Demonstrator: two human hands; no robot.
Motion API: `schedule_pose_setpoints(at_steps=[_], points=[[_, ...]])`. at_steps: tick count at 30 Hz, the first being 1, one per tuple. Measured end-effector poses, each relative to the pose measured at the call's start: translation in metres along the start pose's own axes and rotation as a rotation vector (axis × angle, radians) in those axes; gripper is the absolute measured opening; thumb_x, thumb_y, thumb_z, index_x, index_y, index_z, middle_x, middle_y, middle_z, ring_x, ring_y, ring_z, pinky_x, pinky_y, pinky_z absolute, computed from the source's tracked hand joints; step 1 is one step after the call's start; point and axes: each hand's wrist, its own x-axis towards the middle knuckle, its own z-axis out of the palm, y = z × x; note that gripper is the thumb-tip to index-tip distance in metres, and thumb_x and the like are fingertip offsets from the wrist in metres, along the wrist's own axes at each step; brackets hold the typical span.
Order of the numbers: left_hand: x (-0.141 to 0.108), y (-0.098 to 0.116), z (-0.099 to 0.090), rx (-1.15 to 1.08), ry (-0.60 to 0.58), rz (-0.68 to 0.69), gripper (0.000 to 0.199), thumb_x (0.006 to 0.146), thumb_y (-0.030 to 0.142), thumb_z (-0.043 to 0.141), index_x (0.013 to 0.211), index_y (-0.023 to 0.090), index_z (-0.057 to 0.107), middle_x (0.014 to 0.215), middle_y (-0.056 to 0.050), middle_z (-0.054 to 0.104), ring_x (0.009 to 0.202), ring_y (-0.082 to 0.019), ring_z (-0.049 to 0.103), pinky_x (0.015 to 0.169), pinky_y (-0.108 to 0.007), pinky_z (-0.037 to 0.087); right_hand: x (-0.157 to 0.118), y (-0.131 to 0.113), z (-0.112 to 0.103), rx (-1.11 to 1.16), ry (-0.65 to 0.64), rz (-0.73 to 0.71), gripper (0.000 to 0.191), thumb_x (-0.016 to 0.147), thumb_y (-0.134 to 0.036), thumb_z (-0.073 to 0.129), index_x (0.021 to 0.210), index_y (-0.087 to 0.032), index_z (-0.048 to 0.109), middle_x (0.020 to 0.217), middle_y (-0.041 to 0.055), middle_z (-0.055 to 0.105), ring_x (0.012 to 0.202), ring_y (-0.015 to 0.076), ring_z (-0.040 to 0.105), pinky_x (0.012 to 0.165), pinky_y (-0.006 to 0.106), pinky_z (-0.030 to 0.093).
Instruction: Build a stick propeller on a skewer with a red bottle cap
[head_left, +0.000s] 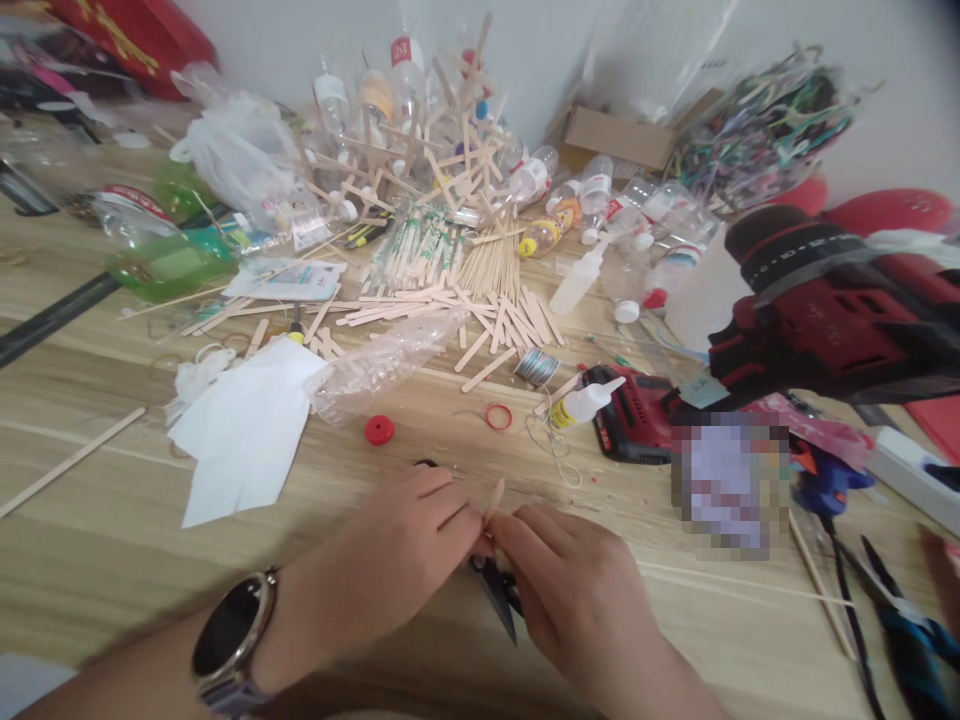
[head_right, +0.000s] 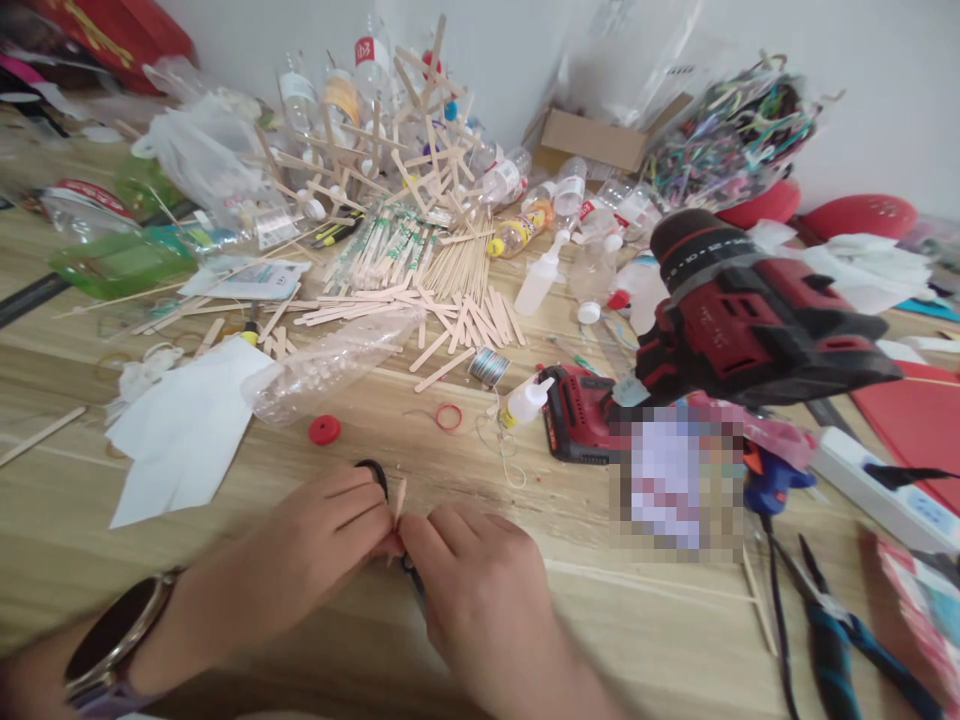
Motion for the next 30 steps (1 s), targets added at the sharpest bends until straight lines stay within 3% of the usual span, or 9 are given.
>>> schedule_pose_setpoints(at_steps=[8, 22, 30], points=[[0.003, -0.004, -0.005, -0.245, -0.03, -0.137, 0.024, 0.097, 0.011, 0.038, 0.084, 0.017, 0.057, 0.078, -0.002, 0.06, 0.074, -0.018, 0.053, 0.066, -0.029, 0.042, 0.003, 0.007, -0.003, -0.009, 0.091, -0.01, 0.029, 0.099, -0.015, 0.037, 0.085, -0.018, 0.062, 0.063, 0.0005, 0.061, 0.056, 0.0141, 0.053, 0.054, 0.025, 0.038], [0.006, -0.007, -0.012, -0.252, -0.051, -0.051, 0.022, 0.091, 0.012, 0.039, 0.076, 0.017, 0.054, 0.076, -0.003, 0.058, 0.071, -0.017, 0.05, 0.065, -0.028, 0.04, 0.003, 0.005, -0.004, 0.017, 0.042, -0.062, 0.037, 0.101, -0.016, 0.031, 0.082, -0.019, 0.062, 0.06, -0.0006, 0.061, 0.054, 0.0138, 0.053, 0.05, 0.026, 0.037], [0.004, -0.006, -0.008, -0.223, 0.016, -0.005, 0.026, 0.094, 0.014, 0.037, 0.074, 0.018, 0.054, 0.076, -0.003, 0.058, 0.072, -0.017, 0.05, 0.071, -0.027, 0.043, 0.001, 0.003, -0.003, 0.049, 0.052, -0.046, 0.034, 0.1, -0.014, 0.032, 0.083, -0.018, 0.061, 0.059, -0.0009, 0.057, 0.053, 0.014, 0.05, 0.05, 0.026, 0.035]])
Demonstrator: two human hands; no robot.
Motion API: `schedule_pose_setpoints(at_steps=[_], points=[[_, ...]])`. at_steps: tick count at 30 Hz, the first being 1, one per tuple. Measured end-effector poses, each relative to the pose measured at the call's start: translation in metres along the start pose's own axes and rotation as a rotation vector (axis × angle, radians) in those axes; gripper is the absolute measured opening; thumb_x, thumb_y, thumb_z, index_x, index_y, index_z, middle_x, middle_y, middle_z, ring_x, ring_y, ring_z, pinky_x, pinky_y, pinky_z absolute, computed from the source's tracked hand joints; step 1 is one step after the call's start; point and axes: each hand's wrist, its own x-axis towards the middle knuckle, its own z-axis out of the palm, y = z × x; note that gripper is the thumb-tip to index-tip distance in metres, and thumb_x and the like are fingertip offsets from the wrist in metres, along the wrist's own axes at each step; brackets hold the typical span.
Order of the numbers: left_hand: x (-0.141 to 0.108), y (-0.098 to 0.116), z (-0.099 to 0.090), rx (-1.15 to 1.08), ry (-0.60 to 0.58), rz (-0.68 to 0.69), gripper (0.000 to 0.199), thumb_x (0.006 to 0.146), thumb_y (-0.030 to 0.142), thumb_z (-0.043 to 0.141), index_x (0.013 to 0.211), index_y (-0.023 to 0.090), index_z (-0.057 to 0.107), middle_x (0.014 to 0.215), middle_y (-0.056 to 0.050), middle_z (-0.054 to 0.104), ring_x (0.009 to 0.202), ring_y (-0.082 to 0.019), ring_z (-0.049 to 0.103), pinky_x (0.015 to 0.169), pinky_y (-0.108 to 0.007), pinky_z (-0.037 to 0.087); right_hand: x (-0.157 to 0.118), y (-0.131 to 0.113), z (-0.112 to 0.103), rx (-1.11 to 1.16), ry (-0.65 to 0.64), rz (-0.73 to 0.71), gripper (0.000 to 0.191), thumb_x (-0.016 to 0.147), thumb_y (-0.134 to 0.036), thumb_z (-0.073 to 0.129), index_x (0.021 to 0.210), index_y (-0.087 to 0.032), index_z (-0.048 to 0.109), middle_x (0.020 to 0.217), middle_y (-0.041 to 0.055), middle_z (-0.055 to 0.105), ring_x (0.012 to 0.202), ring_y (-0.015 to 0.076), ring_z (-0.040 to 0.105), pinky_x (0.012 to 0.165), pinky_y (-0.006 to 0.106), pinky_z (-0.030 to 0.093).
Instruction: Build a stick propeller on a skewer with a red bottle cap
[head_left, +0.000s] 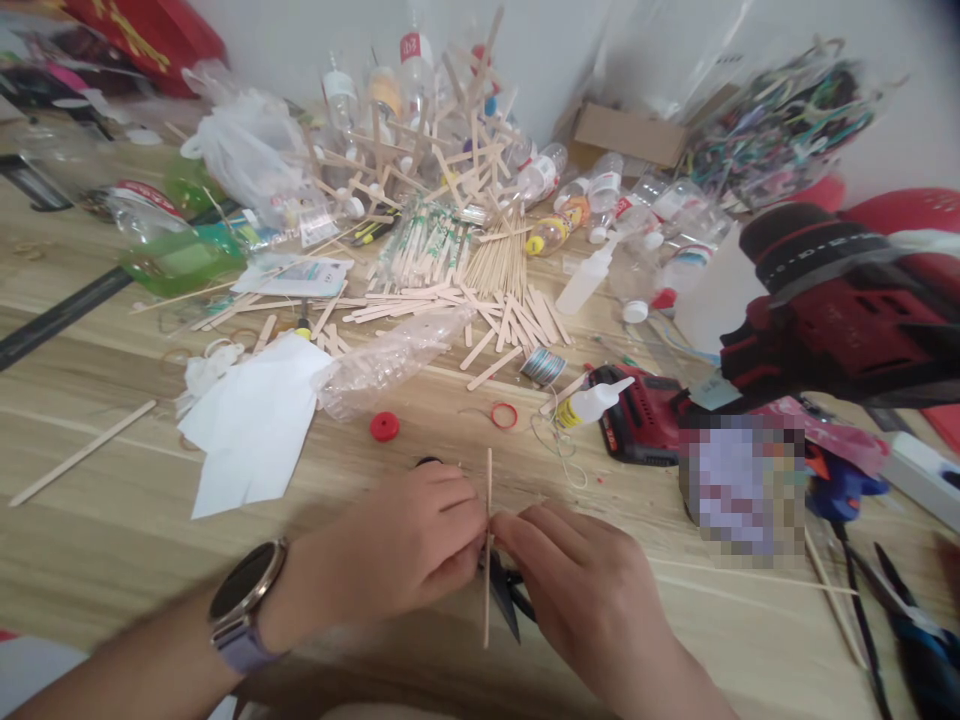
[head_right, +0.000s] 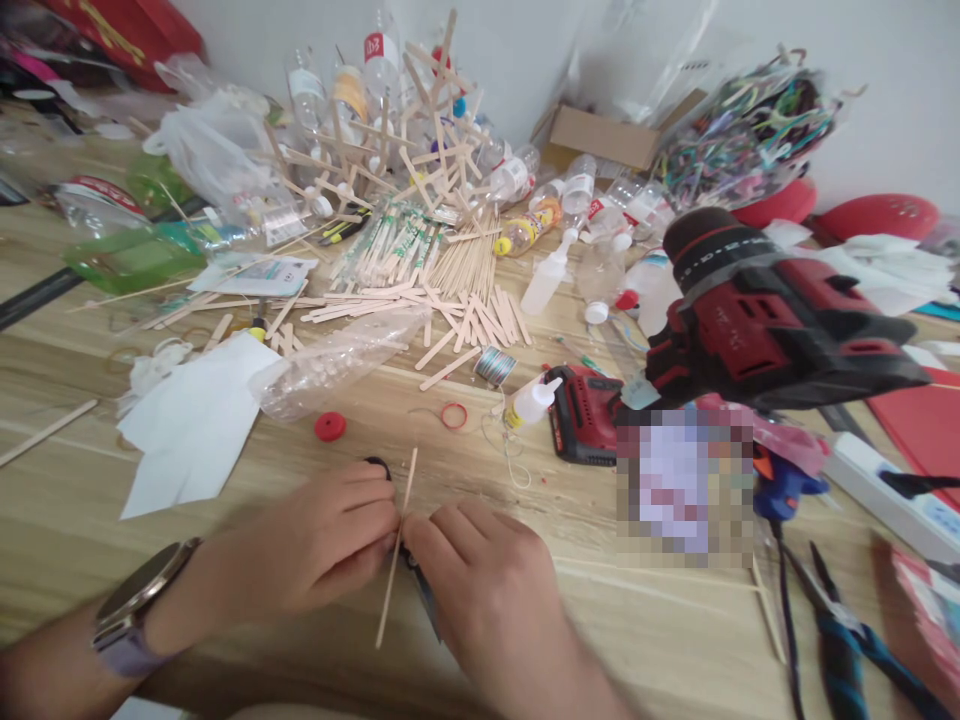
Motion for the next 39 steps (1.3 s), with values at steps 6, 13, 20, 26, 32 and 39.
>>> schedule_pose_setpoints(at_steps=[6, 13, 20, 26, 32, 39], points=[[0.001, -0.001, 0.002, -0.009, -0.002, 0.012, 0.027, 0.095, 0.014, 0.037, 0.075, 0.016, 0.055, 0.076, -0.004, 0.057, 0.074, -0.018, 0.049, 0.072, -0.029, 0.042, 0.0, 0.0, 0.001, 0.005, 0.009, 0.021, 0.033, 0.1, -0.015, 0.034, 0.081, -0.018, 0.061, 0.059, -0.0007, 0.058, 0.052, 0.0138, 0.051, 0.049, 0.026, 0.036], [-0.003, 0.001, -0.004, -0.702, -0.054, -0.49, 0.024, 0.097, 0.037, 0.045, 0.1, 0.019, 0.06, 0.087, -0.001, 0.063, 0.08, -0.015, 0.057, 0.067, -0.024, 0.043, 0.0, 0.001, -0.005, 0.017, 0.129, 0.128, 0.022, 0.1, -0.019, 0.042, 0.088, -0.018, 0.061, 0.067, 0.0012, 0.064, 0.058, 0.0141, 0.06, 0.054, 0.024, 0.045], [0.001, -0.002, 0.01, -1.244, 0.027, -0.63, 0.023, 0.08, 0.033, 0.071, 0.093, 0.016, 0.062, 0.083, 0.0, 0.065, 0.076, -0.012, 0.057, 0.067, -0.023, 0.043, 0.0, -0.004, -0.002, 0.035, 0.142, 0.144, 0.023, 0.1, -0.019, 0.041, 0.087, -0.019, 0.06, 0.07, 0.0029, 0.066, 0.061, 0.0145, 0.063, 0.057, 0.023, 0.05], [0.004, -0.006, 0.003, -1.577, 0.177, -0.622, 0.019, 0.076, 0.027, 0.074, 0.083, 0.015, 0.061, 0.065, 0.002, 0.064, 0.06, -0.009, 0.057, 0.061, -0.02, 0.043, -0.004, 0.005, -0.016, -0.124, 0.128, 0.1, 0.016, 0.099, -0.02, 0.043, 0.102, -0.018, 0.059, 0.076, 0.0041, 0.068, 0.065, 0.016, 0.066, 0.061, 0.025, 0.051], [0.003, -0.02, -0.017, -1.755, 0.572, -0.549, 0.017, 0.076, 0.027, 0.075, 0.084, 0.014, 0.069, 0.066, -0.001, 0.068, 0.06, -0.009, 0.06, 0.058, -0.018, 0.047, -0.021, 0.018, -0.047, -0.046, 0.094, 0.31, 0.015, 0.098, -0.029, 0.046, 0.096, -0.023, 0.06, 0.074, 0.0015, 0.068, 0.058, 0.0145, 0.064, 0.05, 0.023, 0.047], [0.003, -0.015, -0.008, -1.473, 0.558, -0.679, 0.029, 0.089, 0.04, 0.057, 0.09, 0.014, 0.07, 0.083, -0.006, 0.07, 0.066, -0.012, 0.059, 0.063, -0.022, 0.047, 0.005, 0.006, -0.054, 0.775, 0.091, 0.691, 0.02, 0.093, -0.04, 0.054, 0.085, -0.022, 0.056, 0.066, -0.0006, 0.069, 0.055, 0.011, 0.062, 0.053, 0.02, 0.051]])
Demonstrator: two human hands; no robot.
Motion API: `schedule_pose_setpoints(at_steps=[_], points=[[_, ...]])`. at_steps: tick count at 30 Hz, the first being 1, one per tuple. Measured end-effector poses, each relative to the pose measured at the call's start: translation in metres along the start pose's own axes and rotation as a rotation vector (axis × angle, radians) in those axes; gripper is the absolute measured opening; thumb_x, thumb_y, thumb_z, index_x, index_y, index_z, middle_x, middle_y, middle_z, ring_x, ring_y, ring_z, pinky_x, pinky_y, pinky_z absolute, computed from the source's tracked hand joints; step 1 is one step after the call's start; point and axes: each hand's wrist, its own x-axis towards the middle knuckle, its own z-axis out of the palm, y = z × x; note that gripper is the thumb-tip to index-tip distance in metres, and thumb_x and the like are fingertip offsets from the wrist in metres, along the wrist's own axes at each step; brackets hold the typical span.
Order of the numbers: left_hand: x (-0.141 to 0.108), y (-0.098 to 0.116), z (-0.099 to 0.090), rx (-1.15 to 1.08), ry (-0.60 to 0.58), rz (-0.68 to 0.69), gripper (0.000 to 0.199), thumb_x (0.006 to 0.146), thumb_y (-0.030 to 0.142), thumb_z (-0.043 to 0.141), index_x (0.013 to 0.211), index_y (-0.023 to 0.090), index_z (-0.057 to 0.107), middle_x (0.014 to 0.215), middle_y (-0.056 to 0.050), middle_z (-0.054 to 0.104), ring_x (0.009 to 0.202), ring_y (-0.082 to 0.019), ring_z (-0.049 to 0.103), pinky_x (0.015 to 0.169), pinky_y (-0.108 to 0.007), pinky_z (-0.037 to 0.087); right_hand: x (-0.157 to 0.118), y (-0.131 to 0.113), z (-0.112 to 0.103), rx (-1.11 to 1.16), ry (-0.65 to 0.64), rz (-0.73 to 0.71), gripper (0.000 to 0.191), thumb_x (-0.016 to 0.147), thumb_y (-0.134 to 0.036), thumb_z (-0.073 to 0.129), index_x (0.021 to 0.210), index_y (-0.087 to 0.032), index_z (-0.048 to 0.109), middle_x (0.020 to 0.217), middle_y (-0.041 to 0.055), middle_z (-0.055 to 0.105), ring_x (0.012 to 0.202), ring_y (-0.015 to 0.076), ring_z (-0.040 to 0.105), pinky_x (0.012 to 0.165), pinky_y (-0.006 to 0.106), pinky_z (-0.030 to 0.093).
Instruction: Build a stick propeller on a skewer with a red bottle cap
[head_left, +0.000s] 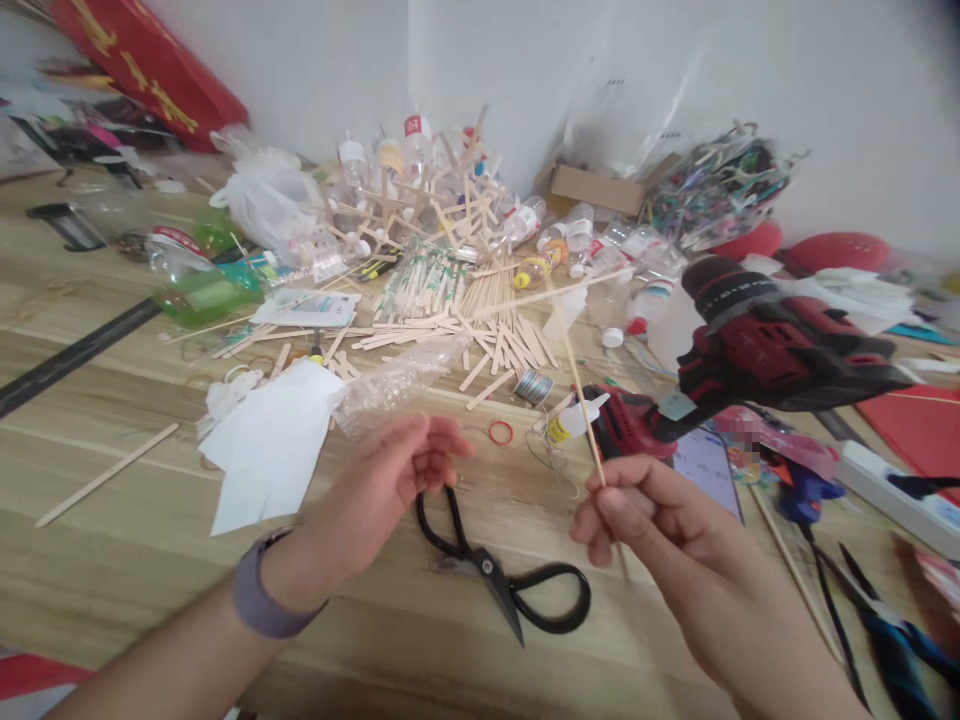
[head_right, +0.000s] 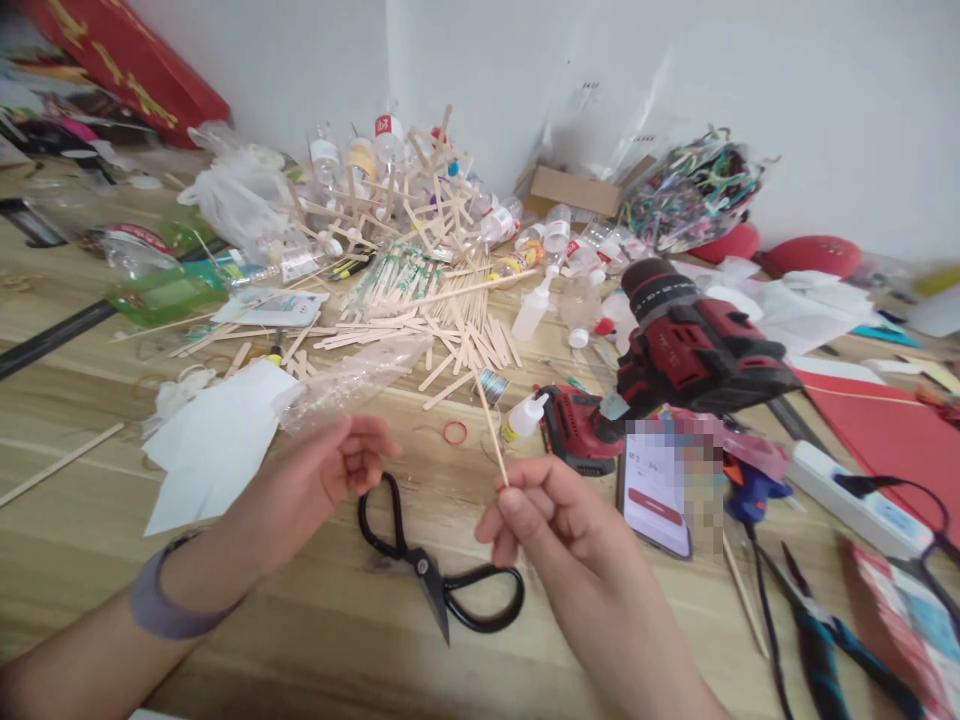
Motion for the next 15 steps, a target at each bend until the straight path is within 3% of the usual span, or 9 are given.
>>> schedule_pose_setpoints(at_steps=[4, 7, 11, 15], points=[[-0.012, -0.002, 0.009, 0.467, -0.24, -0.039, 0.032, 0.089, 0.043, 0.057, 0.092, 0.013, 0.068, 0.068, 0.0, 0.061, 0.06, -0.01, 0.052, 0.057, -0.02, 0.039, 0.018, -0.008, 0.031, 0.288, -0.06, 0.026, 0.022, 0.088, -0.042, 0.062, 0.086, -0.022, 0.053, 0.066, -0.0013, 0.068, 0.067, 0.0134, 0.065, 0.07, 0.026, 0.052], [-0.021, 0.003, 0.015, 0.547, -0.353, -0.125, 0.035, 0.09, 0.044, 0.051, 0.107, 0.015, 0.06, 0.086, -0.003, 0.066, 0.057, -0.009, 0.049, 0.054, -0.022, 0.039, 0.028, -0.005, 0.052, 0.425, -0.097, 0.049, 0.024, 0.087, -0.044, 0.061, 0.084, -0.022, 0.051, 0.069, -0.0025, 0.064, 0.062, 0.0127, 0.058, 0.059, 0.025, 0.048], [-0.03, 0.008, 0.017, 0.728, -0.318, -0.131, 0.023, 0.092, 0.036, 0.047, 0.102, 0.017, 0.057, 0.079, 0.0, 0.065, 0.06, -0.011, 0.05, 0.056, -0.022, 0.037, 0.038, 0.002, 0.068, 0.389, -0.076, 0.043, 0.026, 0.085, -0.045, 0.063, 0.082, -0.021, 0.052, 0.081, -0.0005, 0.062, 0.066, 0.0113, 0.054, 0.063, 0.025, 0.046], [-0.035, 0.005, 0.005, 0.927, -0.219, -0.04, 0.029, 0.096, 0.038, 0.039, 0.083, 0.018, 0.056, 0.069, 0.002, 0.061, 0.064, -0.013, 0.055, 0.061, -0.024, 0.039, 0.039, 0.013, 0.067, 0.078, -0.172, -0.039, 0.024, 0.091, -0.041, 0.051, 0.084, -0.019, 0.056, 0.074, 0.0011, 0.059, 0.069, 0.0155, 0.058, 0.064, 0.028, 0.048]])
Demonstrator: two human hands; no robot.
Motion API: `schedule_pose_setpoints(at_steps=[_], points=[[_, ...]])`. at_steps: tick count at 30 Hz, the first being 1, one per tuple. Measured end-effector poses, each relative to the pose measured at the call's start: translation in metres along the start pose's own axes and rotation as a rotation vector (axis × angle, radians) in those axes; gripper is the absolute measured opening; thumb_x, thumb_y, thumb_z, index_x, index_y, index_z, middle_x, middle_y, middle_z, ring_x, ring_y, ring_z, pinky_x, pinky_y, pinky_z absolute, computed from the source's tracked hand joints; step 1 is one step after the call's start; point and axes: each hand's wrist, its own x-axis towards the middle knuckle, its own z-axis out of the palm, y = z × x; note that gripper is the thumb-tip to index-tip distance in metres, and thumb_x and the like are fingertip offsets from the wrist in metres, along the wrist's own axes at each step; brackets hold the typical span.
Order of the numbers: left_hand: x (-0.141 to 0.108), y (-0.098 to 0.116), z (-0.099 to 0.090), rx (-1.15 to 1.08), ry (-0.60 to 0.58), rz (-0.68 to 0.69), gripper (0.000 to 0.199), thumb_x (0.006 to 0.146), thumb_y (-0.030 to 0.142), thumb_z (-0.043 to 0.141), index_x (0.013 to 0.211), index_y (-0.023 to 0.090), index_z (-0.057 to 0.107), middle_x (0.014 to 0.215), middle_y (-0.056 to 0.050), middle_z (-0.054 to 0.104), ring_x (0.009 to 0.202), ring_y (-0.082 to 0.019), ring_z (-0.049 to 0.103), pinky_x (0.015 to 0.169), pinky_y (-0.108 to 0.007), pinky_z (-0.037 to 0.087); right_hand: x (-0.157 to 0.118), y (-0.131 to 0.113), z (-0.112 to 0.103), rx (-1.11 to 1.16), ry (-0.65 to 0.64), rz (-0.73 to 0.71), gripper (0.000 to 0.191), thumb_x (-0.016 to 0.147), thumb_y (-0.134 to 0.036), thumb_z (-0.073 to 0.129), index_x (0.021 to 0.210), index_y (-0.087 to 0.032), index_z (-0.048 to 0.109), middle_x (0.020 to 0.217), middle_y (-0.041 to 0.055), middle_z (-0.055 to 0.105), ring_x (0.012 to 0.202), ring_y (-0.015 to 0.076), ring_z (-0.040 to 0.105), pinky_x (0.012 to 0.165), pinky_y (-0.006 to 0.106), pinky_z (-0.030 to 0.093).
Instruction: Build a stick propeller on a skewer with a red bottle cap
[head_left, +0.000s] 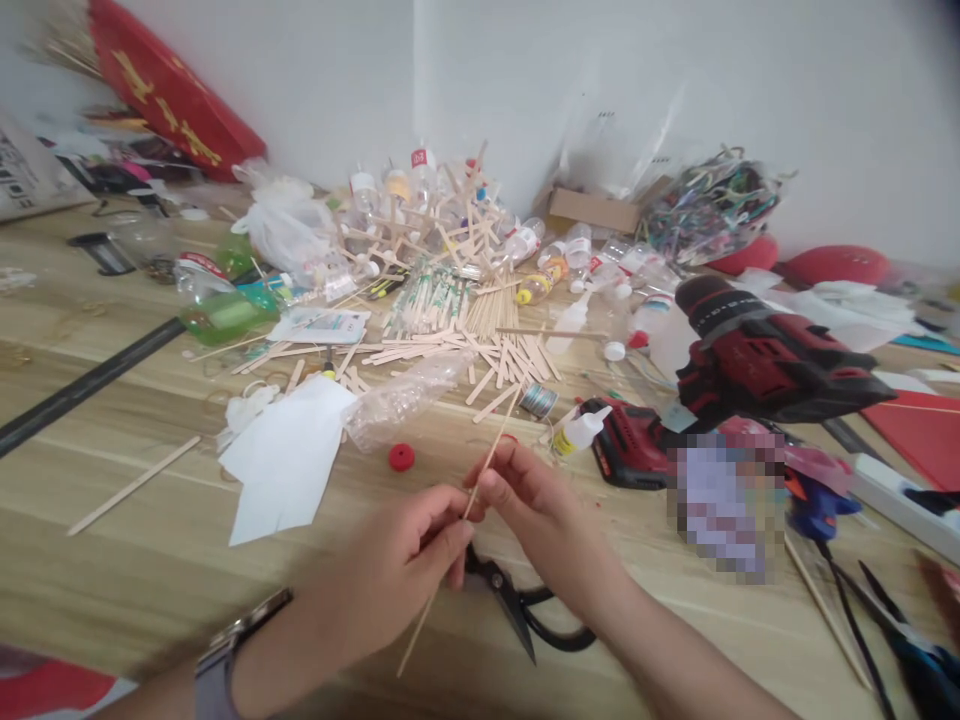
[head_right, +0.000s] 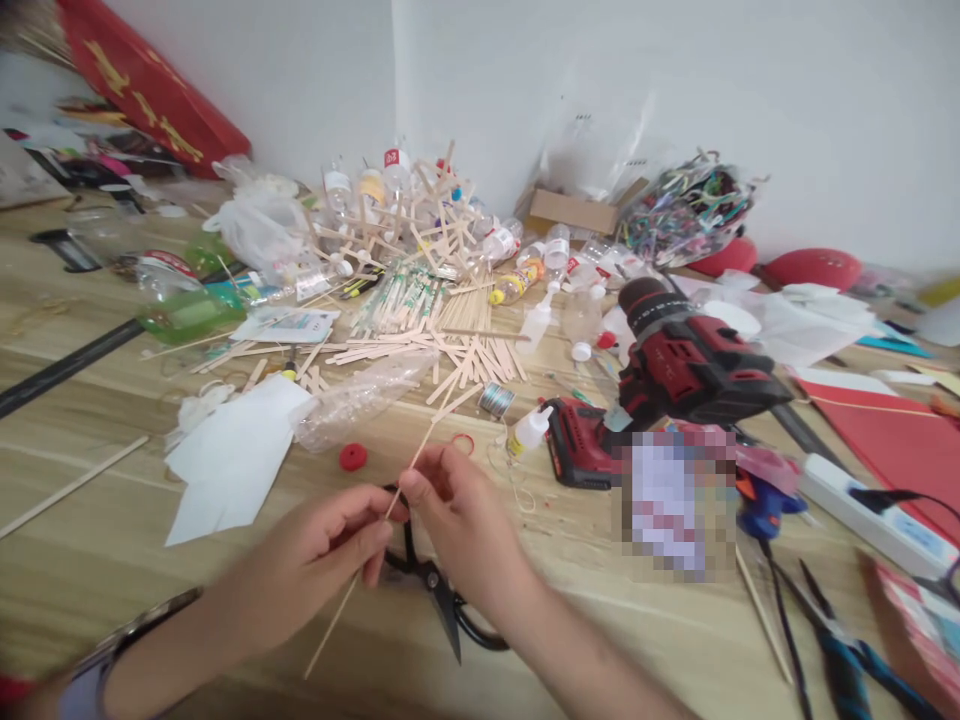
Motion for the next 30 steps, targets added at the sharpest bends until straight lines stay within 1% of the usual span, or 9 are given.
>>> schedule_pose_setpoints(at_steps=[2, 5, 8, 12, 16, 19, 22, 27, 30], points=[[-0.002, -0.01, -0.003, 0.103, 0.064, -0.034, 0.029, 0.097, 0.037, 0.038, 0.094, 0.019, 0.061, 0.073, -0.001, 0.065, 0.068, -0.016, 0.059, 0.063, -0.025, 0.042, -0.008, 0.009, -0.004, -0.322, 0.012, -0.021, 0.016, 0.09, -0.032, 0.052, 0.083, -0.019, 0.058, 0.073, 0.0019, 0.061, 0.067, 0.0168, 0.058, 0.059, 0.028, 0.045], [-0.004, -0.025, -0.008, 0.319, 0.178, -0.066, 0.034, 0.097, 0.033, 0.036, 0.109, 0.019, 0.064, 0.101, -0.01, 0.071, 0.093, -0.025, 0.065, 0.08, -0.033, 0.046, -0.028, 0.028, -0.011, -0.693, -0.069, -0.099, 0.011, 0.091, -0.02, 0.051, 0.085, -0.02, 0.06, 0.08, 0.0033, 0.065, 0.073, 0.0187, 0.063, 0.063, 0.029, 0.049], [-0.003, -0.033, -0.012, 0.543, 0.186, -0.115, 0.038, 0.097, 0.026, 0.032, 0.11, 0.017, 0.066, 0.105, -0.015, 0.071, 0.098, -0.029, 0.066, 0.087, -0.039, 0.046, -0.044, 0.045, -0.015, -0.888, -0.138, -0.209, 0.009, 0.087, -0.019, 0.059, 0.094, -0.022, 0.062, 0.09, 0.0048, 0.067, 0.079, 0.0212, 0.067, 0.066, 0.031, 0.053], [0.001, -0.035, -0.017, 0.737, 0.171, -0.136, 0.041, 0.096, 0.017, 0.027, 0.112, 0.014, 0.066, 0.102, -0.015, 0.072, 0.095, -0.029, 0.068, 0.086, -0.04, 0.048, -0.051, 0.052, -0.011, -1.068, -0.154, -0.193, 0.016, 0.077, -0.018, 0.072, 0.091, -0.02, 0.064, 0.089, 0.0065, 0.068, 0.08, 0.0257, 0.068, 0.066, 0.035, 0.055], [0.007, -0.04, -0.024, 0.893, 0.198, -0.161, 0.042, 0.095, 0.013, 0.028, 0.122, 0.012, 0.06, 0.108, -0.016, 0.069, 0.095, -0.029, 0.067, 0.081, -0.039, 0.05, -0.05, 0.047, -0.006, -1.078, -0.202, -0.12, 0.014, 0.076, -0.014, 0.072, 0.086, -0.02, 0.066, 0.086, 0.0063, 0.068, 0.078, 0.0252, 0.067, 0.063, 0.034, 0.054], [0.011, -0.046, -0.029, 0.975, 0.203, -0.154, 0.04, 0.096, 0.013, 0.03, 0.119, 0.013, 0.062, 0.111, -0.016, 0.067, 0.096, -0.028, 0.067, 0.082, -0.039, 0.051, -0.05, 0.046, -0.006, -1.012, -0.227, -0.063, 0.013, 0.077, -0.012, 0.07, 0.087, -0.02, 0.065, 0.089, 0.0063, 0.068, 0.082, 0.0253, 0.067, 0.067, 0.035, 0.054], [0.014, -0.049, -0.033, 1.013, 0.211, -0.143, 0.038, 0.096, 0.014, 0.03, 0.115, 0.015, 0.063, 0.105, -0.013, 0.068, 0.096, -0.025, 0.066, 0.083, -0.036, 0.051, -0.05, 0.048, -0.007, -0.943, -0.221, -0.03, 0.014, 0.078, -0.01, 0.067, 0.087, -0.02, 0.065, 0.092, 0.0056, 0.068, 0.084, 0.0247, 0.066, 0.07, 0.035, 0.054], [0.015, -0.039, -0.037, 1.098, 0.249, -0.231, 0.035, 0.098, 0.02, 0.031, 0.111, 0.012, 0.063, 0.102, -0.015, 0.066, 0.087, -0.026, 0.067, 0.075, -0.035, 0.052, -0.05, 0.061, -0.007, -0.892, -0.186, -0.062, 0.015, 0.076, -0.009, 0.068, 0.086, -0.02, 0.064, 0.091, 0.0053, 0.067, 0.081, 0.0225, 0.065, 0.068, 0.031, 0.052], [0.013, -0.027, -0.033, 1.151, 0.314, -0.234, 0.036, 0.099, 0.027, 0.032, 0.109, 0.012, 0.064, 0.097, -0.015, 0.066, 0.082, -0.027, 0.067, 0.07, -0.036, 0.052, -0.053, 0.071, -0.005, -0.888, -0.105, -0.111, 0.021, 0.068, -0.009, 0.073, 0.082, -0.021, 0.064, 0.085, 0.0031, 0.066, 0.075, 0.0223, 0.064, 0.063, 0.031, 0.049]])
